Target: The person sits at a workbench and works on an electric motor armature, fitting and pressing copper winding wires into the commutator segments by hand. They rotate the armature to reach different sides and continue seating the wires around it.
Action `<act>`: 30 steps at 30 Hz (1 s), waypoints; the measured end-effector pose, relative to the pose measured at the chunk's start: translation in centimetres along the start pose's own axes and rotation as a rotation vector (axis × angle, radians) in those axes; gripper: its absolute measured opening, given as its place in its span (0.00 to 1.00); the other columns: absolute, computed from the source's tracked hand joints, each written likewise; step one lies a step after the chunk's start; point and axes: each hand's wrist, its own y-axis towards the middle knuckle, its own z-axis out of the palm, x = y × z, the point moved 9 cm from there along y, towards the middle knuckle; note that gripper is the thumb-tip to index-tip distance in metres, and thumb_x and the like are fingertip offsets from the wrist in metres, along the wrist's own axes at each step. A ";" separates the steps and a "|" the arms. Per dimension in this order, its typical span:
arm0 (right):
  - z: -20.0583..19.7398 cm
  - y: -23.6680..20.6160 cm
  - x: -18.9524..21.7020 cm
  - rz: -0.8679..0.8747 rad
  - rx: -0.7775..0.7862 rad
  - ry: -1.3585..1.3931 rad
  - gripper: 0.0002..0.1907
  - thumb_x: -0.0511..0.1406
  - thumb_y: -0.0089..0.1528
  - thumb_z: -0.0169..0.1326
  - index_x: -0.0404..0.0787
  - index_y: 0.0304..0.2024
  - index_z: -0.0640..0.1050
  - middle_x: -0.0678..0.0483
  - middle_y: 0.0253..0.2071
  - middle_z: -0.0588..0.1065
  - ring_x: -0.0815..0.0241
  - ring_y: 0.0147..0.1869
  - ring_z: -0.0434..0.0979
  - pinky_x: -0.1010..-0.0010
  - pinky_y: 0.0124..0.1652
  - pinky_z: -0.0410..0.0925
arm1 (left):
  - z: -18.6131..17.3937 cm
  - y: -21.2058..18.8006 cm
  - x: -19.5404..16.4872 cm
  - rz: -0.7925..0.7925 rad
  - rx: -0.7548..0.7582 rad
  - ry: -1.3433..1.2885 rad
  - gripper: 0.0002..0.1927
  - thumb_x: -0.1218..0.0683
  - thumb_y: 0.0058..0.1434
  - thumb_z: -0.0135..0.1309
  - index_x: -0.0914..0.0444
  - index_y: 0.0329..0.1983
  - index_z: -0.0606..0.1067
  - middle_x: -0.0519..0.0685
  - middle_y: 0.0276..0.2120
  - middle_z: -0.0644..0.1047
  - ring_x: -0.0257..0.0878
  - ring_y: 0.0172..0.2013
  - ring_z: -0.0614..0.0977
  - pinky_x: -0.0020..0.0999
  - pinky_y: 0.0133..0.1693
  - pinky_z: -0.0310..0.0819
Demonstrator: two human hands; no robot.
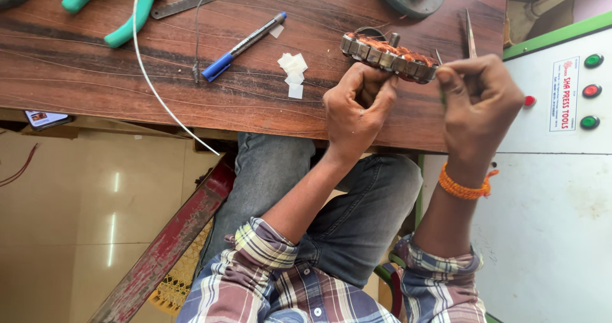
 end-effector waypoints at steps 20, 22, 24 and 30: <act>-0.5 -4.7 -0.7 0.005 0.041 -0.011 0.06 0.29 0.69 0.66 0.33 0.43 0.80 0.62 0.29 0.73 0.78 0.27 0.62 0.83 0.28 0.53 | 0.5 -0.6 -5.3 0.458 0.160 0.443 0.07 0.58 0.62 0.65 0.58 0.42 0.80 0.45 0.31 0.76 0.39 0.32 0.80 0.33 0.35 0.75; -1.2 -4.2 -0.2 -0.003 0.058 -0.057 0.05 0.28 0.69 0.66 0.33 0.43 0.81 0.61 0.30 0.73 0.77 0.26 0.61 0.83 0.28 0.53 | 0.4 -0.2 -4.2 0.334 0.170 0.291 0.06 0.58 0.61 0.65 0.60 0.40 0.80 0.44 0.31 0.79 0.35 0.31 0.82 0.31 0.34 0.77; -1.7 -4.0 0.0 0.000 0.063 -0.098 0.05 0.28 0.69 0.66 0.33 0.43 0.81 0.61 0.28 0.73 0.77 0.26 0.61 0.83 0.28 0.53 | 0.7 -0.3 -3.5 0.274 0.192 0.262 0.05 0.59 0.61 0.65 0.61 0.39 0.81 0.45 0.31 0.80 0.34 0.30 0.82 0.30 0.34 0.76; -1.4 -3.6 -0.1 0.011 0.077 -0.081 0.06 0.27 0.70 0.66 0.33 0.43 0.80 0.60 0.30 0.74 0.78 0.29 0.64 0.81 0.31 0.56 | 1.0 0.0 -2.8 0.245 0.231 0.244 0.05 0.60 0.60 0.65 0.62 0.38 0.81 0.45 0.31 0.81 0.32 0.29 0.82 0.28 0.32 0.75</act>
